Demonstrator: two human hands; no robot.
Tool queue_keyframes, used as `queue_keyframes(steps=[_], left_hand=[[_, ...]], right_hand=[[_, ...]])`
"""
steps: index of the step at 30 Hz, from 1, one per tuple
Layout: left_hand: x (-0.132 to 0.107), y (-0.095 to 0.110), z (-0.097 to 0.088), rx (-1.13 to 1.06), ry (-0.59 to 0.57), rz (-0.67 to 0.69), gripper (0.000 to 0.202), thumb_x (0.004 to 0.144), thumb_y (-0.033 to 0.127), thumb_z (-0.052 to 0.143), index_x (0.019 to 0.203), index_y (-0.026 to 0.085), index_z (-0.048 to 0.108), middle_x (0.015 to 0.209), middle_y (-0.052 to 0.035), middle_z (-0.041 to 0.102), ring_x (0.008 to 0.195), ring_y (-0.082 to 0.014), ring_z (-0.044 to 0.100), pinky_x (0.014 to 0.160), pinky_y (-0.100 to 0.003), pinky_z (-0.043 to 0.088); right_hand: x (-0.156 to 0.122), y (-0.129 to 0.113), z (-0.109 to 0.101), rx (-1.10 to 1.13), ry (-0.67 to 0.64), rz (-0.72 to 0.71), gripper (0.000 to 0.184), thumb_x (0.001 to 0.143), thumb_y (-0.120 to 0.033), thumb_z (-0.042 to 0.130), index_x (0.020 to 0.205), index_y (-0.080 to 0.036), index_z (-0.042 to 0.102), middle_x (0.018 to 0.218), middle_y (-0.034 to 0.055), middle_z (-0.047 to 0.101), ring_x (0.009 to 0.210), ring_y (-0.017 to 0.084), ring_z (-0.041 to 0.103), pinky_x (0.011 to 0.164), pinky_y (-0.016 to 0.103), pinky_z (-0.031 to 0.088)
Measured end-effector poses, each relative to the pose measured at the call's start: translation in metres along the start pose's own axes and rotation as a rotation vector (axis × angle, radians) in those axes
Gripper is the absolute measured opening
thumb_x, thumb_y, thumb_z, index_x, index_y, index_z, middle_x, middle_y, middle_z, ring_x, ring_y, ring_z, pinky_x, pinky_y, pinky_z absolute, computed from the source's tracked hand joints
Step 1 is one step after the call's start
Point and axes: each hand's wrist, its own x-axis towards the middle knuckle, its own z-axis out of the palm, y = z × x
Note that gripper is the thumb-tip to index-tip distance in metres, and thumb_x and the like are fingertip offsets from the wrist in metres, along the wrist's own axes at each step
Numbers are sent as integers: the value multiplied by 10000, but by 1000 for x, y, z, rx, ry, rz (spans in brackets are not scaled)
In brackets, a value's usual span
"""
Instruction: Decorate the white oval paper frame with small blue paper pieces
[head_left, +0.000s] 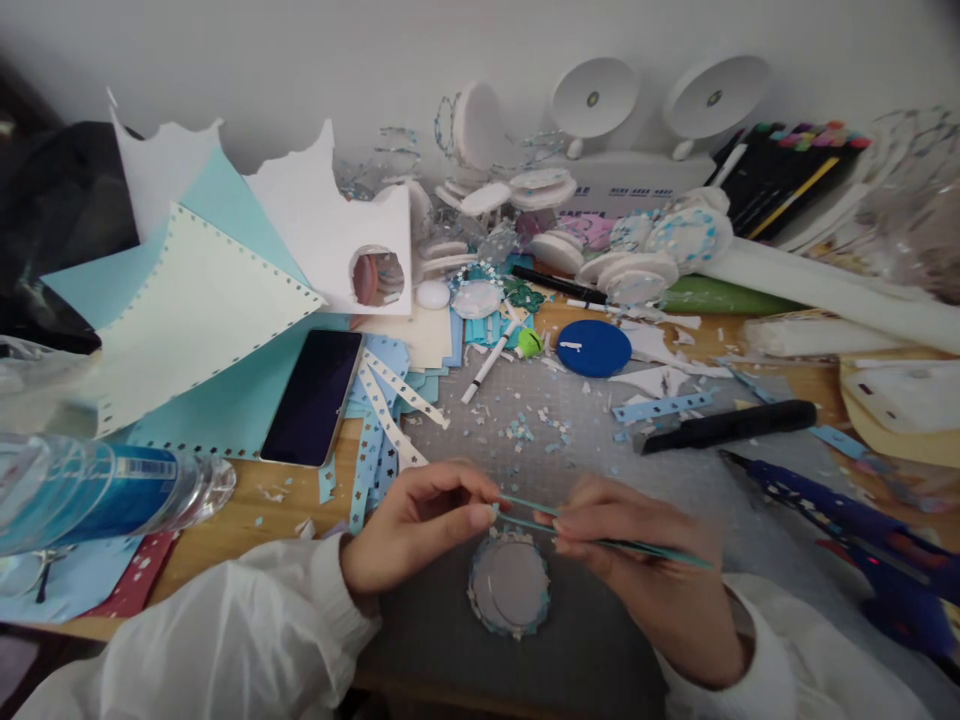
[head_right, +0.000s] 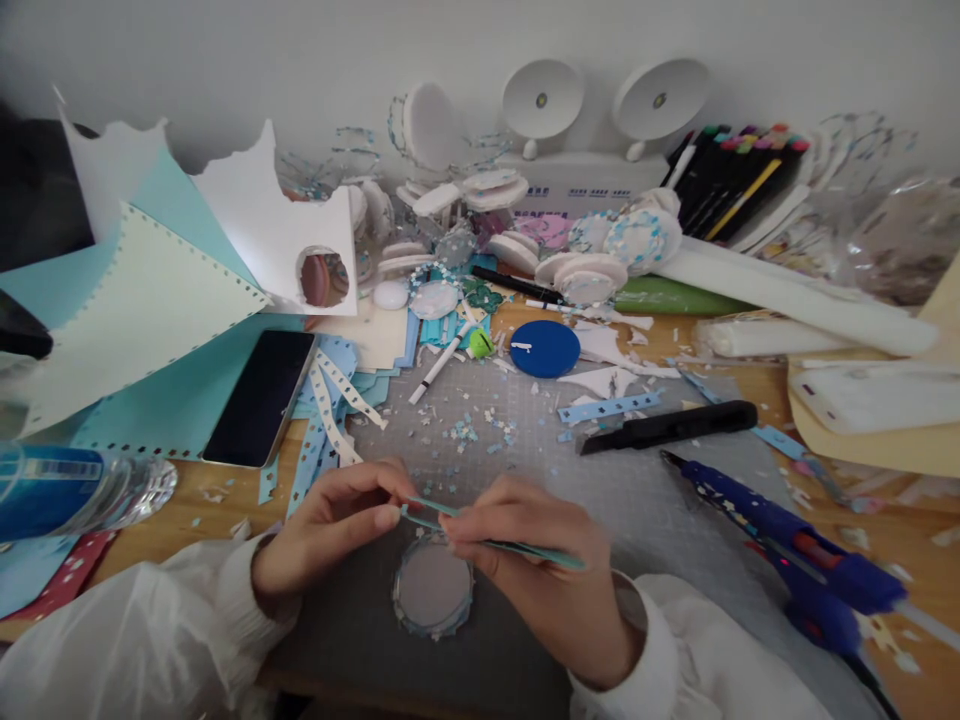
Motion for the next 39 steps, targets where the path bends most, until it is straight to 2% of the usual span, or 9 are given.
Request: queue_keyframes(steps=[5, 9, 13, 16, 20, 27, 30, 34, 39], left_hand=[[2, -3, 2, -7, 43, 56, 119, 806, 264, 708, 782, 147, 706, 686, -25, 617, 640, -108, 564, 597, -213, 460], [1, -2, 2, 191, 124, 193, 67, 807, 205, 697, 779, 148, 719, 683, -38, 632, 645, -120, 579, 590, -223, 480], [-4, 1, 0, 494, 153, 425, 106, 800, 115, 678, 881, 169, 722, 733, -50, 656, 664, -131, 591, 602, -237, 496], [-6, 2, 0, 578, 132, 498, 173, 806, 75, 654, 939, 171, 707, 763, -53, 658, 679, -133, 590, 610, -239, 497], [-5, 1, 0, 451, 130, 393, 86, 823, 113, 651, 869, 159, 708, 750, -52, 650, 704, -137, 596, 643, -243, 491], [-3, -6, 1, 90, 91, 182, 113, 829, 269, 684, 792, 166, 712, 701, -35, 600, 672, -130, 557, 620, -236, 449], [-4, -6, -1, 91, 83, 194, 96, 832, 252, 679, 804, 169, 717, 705, -37, 597, 681, -134, 548, 628, -242, 435], [-3, -6, -1, 119, 115, 213, 56, 824, 199, 683, 793, 169, 717, 725, -33, 603, 705, -130, 539, 665, -237, 422], [-2, -12, 5, -287, 187, -76, 149, 767, 282, 751, 730, 158, 677, 722, 1, 562, 689, -98, 491, 657, -201, 377]], right_hand=[[0, 0, 3, -2, -14, -17, 206, 820, -110, 664, 956, -248, 731, 744, 7, 668, 622, 109, 610, 534, 212, 506], [-1, -2, 6, -61, 33, 6, 209, 798, -92, 673, 922, -245, 742, 740, 15, 686, 626, 121, 625, 533, 212, 525], [-5, 3, 11, -54, 162, 173, 76, 753, -181, 739, 812, -224, 754, 702, 30, 708, 574, 131, 635, 474, 196, 528], [-8, 11, 14, 73, 210, 352, 76, 744, -248, 754, 808, -207, 755, 637, 22, 696, 484, 111, 604, 420, 177, 519], [-8, 17, 15, 298, 228, 458, 99, 718, -241, 779, 813, -223, 761, 609, 8, 688, 464, 89, 593, 420, 147, 513], [0, 11, 18, 473, 204, 455, 106, 692, -228, 803, 782, -273, 770, 619, -6, 702, 447, 57, 576, 433, 109, 492], [-4, 13, 16, 414, 182, 399, 129, 718, -199, 785, 817, -280, 766, 664, -10, 709, 499, 68, 609, 462, 119, 507], [-9, 12, 14, 237, 144, 251, 186, 756, -156, 748, 882, -293, 751, 794, -1, 718, 713, 132, 679, 602, 201, 571], [-4, 2, 10, -12, 32, 18, 267, 812, -81, 666, 960, -296, 722, 831, -1, 705, 738, 129, 650, 623, 227, 557]])
